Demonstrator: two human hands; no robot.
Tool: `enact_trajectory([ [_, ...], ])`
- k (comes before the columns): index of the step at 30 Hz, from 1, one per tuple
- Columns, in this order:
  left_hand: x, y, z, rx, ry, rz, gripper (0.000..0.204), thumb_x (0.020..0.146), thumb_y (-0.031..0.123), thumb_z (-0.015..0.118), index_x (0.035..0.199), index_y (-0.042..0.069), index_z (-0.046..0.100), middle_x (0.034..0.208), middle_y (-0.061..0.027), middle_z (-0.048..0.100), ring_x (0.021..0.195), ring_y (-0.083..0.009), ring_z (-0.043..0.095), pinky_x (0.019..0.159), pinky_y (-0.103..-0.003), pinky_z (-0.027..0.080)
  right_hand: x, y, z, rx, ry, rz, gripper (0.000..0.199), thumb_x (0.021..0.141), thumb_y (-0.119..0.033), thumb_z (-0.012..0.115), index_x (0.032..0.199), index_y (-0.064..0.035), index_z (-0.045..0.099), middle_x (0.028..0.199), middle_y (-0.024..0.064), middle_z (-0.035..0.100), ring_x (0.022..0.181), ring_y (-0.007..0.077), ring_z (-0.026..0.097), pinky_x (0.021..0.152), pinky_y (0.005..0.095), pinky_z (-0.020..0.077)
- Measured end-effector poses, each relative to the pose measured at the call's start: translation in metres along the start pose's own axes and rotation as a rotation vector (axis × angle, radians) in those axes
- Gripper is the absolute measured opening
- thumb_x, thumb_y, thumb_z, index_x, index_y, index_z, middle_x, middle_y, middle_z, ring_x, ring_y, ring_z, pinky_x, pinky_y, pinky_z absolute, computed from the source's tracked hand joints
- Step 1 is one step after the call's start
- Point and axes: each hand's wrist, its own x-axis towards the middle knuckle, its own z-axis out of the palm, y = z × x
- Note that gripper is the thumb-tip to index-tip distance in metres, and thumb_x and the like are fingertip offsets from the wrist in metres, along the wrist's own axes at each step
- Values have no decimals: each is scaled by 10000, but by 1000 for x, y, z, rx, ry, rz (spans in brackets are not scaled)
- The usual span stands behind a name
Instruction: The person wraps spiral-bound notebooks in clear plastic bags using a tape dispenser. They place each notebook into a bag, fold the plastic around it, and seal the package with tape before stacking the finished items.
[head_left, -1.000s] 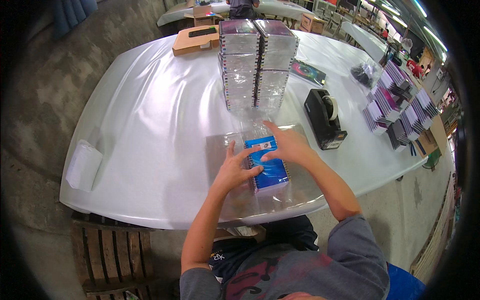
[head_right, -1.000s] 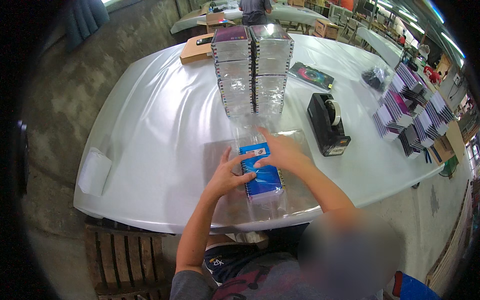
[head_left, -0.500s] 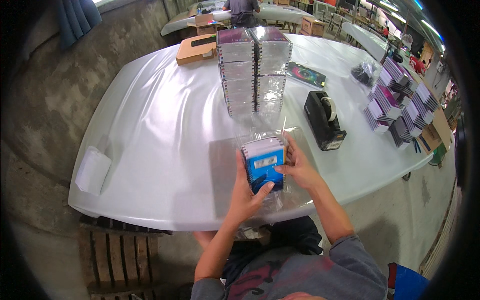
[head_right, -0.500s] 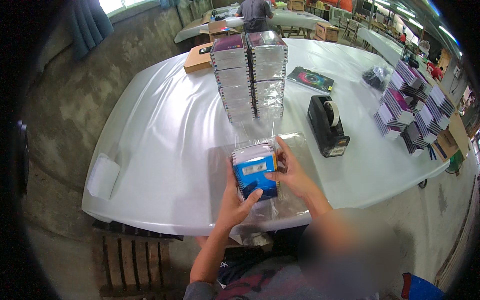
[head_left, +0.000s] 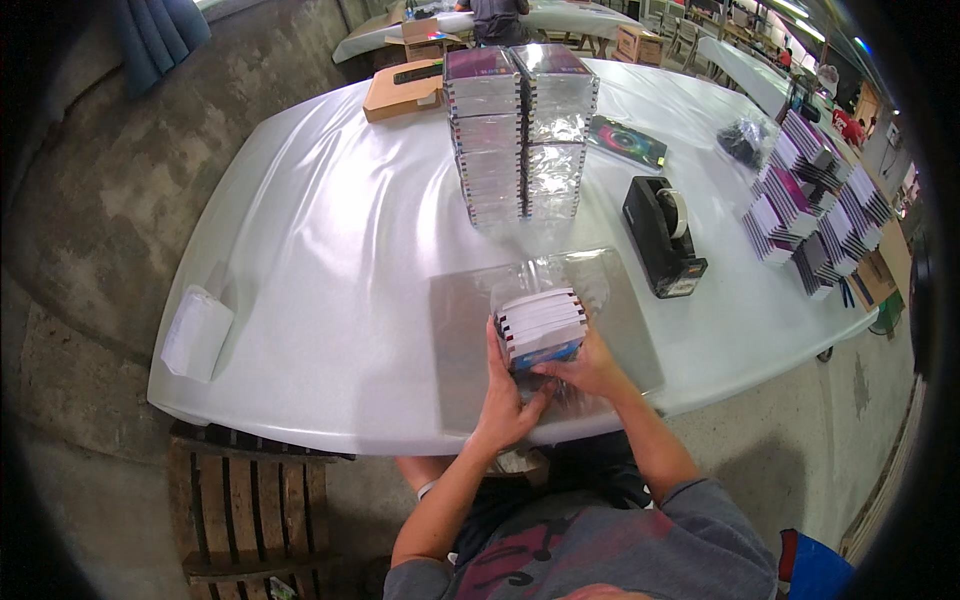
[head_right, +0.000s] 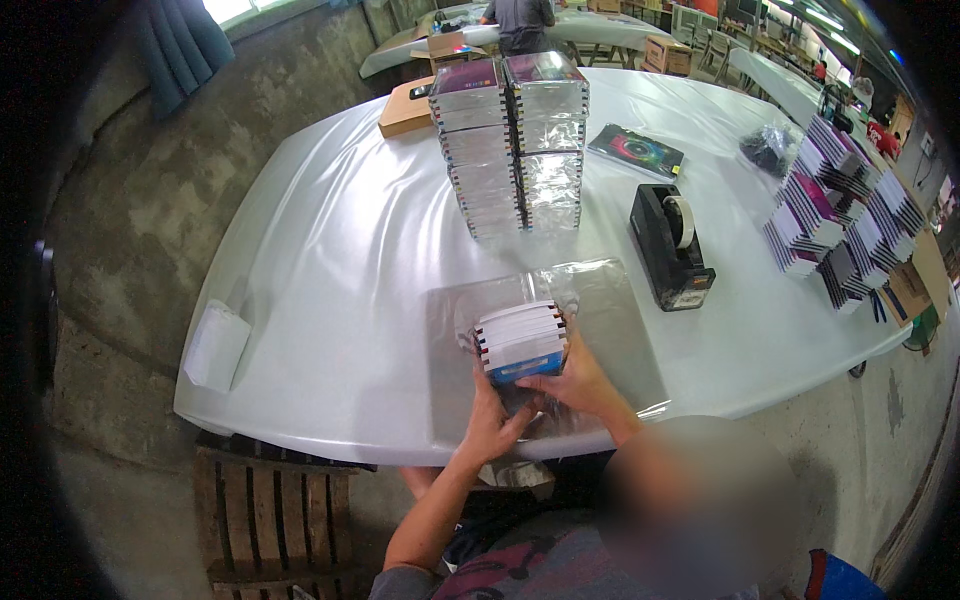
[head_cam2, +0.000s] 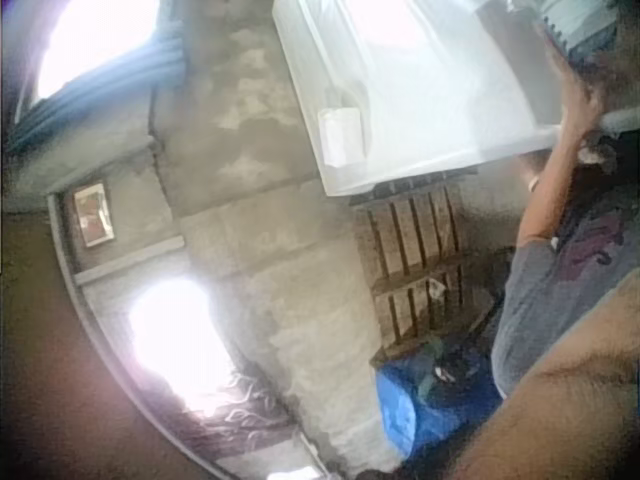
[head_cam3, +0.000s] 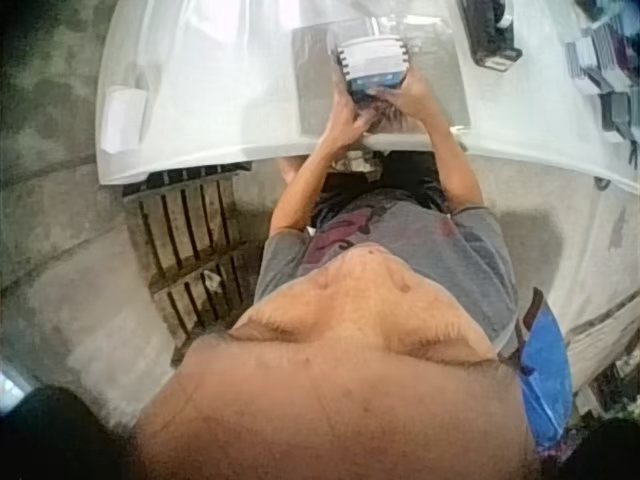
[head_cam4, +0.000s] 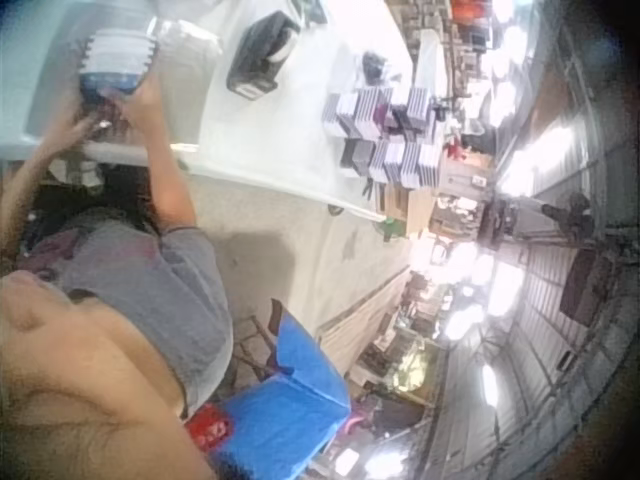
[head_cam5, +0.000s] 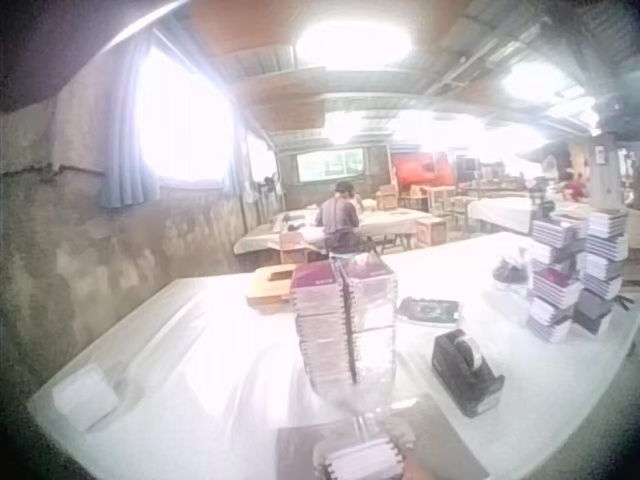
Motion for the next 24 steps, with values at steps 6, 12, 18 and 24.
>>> enact_trajectory([
  [6,0,17,-18,444,243,194,905,743,99,712,1442,32,142,1428,-255,287,1313,-380,335,1086,-432,277,-9,-22,-13,-369,67,-189,1068,639,-197,863,1432,25,181,1416,188,376,1333,297,353,1095,379,291],
  [12,20,32,-40,603,165,473,496,692,106,728,1164,64,581,1245,-127,540,1167,-325,515,998,-424,382,-17,-25,-13,-20,134,-301,835,697,-83,800,1394,-4,346,1450,166,345,1355,267,326,1112,378,274],
  [18,35,43,-53,732,-13,511,454,664,123,735,1104,173,637,1207,-49,579,1141,-281,537,947,-394,404,-13,-52,-22,-238,56,-442,525,701,-61,774,1197,-60,601,1318,117,532,1302,269,423,1105,388,277],
  [24,39,64,-52,902,-35,569,468,635,246,744,1095,232,662,1235,-28,567,1259,-319,432,996,-486,342,-4,-68,-32,-504,-32,-459,434,737,-105,741,1156,-162,644,1251,-8,590,1291,185,445,1149,450,137],
])
